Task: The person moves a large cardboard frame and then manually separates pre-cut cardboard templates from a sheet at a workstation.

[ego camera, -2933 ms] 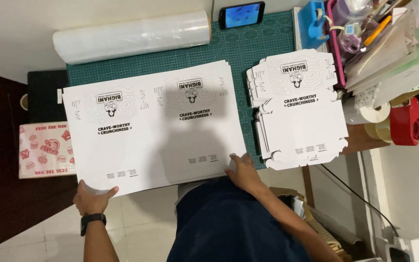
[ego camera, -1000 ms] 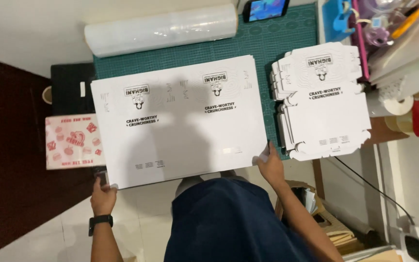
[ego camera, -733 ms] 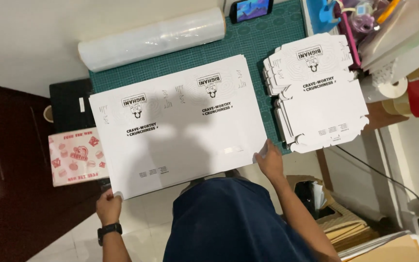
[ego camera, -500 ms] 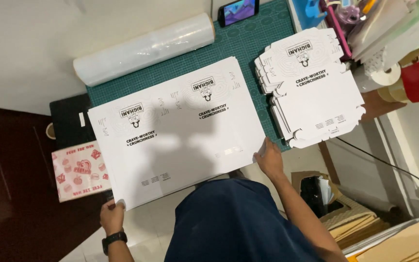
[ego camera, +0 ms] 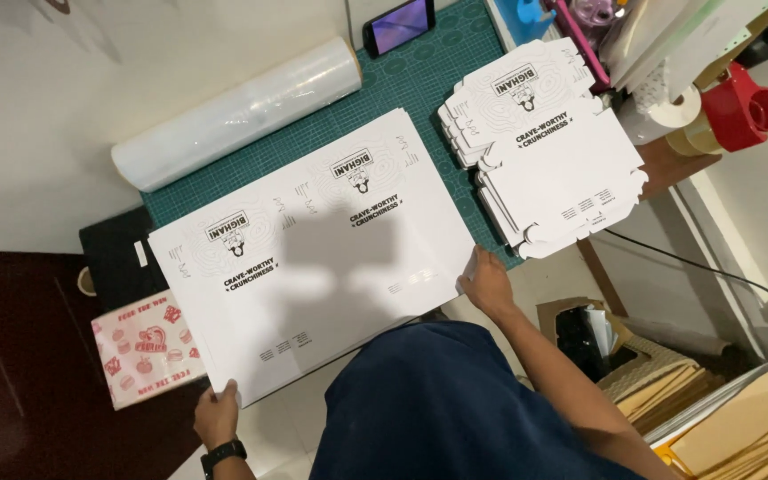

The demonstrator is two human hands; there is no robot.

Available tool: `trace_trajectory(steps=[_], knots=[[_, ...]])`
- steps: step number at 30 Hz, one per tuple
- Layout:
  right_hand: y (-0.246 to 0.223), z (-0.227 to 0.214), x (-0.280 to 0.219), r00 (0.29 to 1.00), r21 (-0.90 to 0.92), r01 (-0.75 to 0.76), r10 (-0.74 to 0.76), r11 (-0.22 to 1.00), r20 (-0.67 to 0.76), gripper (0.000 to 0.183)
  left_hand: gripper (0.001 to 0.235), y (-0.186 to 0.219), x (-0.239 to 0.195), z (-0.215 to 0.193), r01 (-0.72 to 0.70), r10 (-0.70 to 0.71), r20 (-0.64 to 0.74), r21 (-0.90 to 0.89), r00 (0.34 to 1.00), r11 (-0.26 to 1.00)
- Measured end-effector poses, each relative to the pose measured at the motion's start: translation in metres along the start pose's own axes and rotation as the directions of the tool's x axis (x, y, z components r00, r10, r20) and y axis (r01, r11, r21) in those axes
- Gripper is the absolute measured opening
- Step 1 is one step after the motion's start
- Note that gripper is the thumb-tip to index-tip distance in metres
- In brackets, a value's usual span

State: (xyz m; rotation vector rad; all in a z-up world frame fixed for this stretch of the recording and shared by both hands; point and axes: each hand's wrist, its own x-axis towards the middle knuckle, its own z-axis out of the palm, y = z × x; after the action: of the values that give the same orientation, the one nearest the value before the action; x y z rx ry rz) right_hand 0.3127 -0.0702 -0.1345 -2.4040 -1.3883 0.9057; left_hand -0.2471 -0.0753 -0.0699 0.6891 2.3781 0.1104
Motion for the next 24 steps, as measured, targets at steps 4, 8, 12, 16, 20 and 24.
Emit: trace_trajectory(steps=[4,8,12,16,20,24], knots=[[0.000,0.001,-0.001,1.000,-0.019,0.020,-0.020,1.000,-0.011,0.084,0.051,0.007,-0.006,-0.008,-0.035,0.036,-0.005,0.130,0.999,0.991],[-0.003,-0.002,-0.003,1.000,0.002,-0.026,0.026,1.000,0.006,0.085,0.050,0.007,-0.003,-0.004,-0.050,0.047,0.020,0.206,0.999,0.977],[-0.004,0.000,-0.003,1.000,-0.024,-0.010,0.010,1.000,0.001,0.087,0.048,0.000,0.002,0.000,-0.069,0.073,-0.017,0.142,0.997,0.988],[0.001,0.004,-0.001,0.999,-0.045,0.031,-0.032,0.999,-0.017,0.087,0.043,-0.006,0.000,-0.003,-0.090,0.092,-0.095,0.022,0.991,0.996],[0.002,0.001,-0.002,0.998,-0.048,0.059,-0.060,0.997,-0.015,0.086,0.040,-0.003,-0.002,-0.012,0.022,-0.035,-0.089,-0.143,0.995,0.989],[-0.001,-0.001,-0.001,0.999,-0.052,0.034,-0.034,0.998,0.006,0.085,0.041,0.003,-0.001,-0.006,0.047,-0.049,-0.022,-0.089,0.999,0.995]])
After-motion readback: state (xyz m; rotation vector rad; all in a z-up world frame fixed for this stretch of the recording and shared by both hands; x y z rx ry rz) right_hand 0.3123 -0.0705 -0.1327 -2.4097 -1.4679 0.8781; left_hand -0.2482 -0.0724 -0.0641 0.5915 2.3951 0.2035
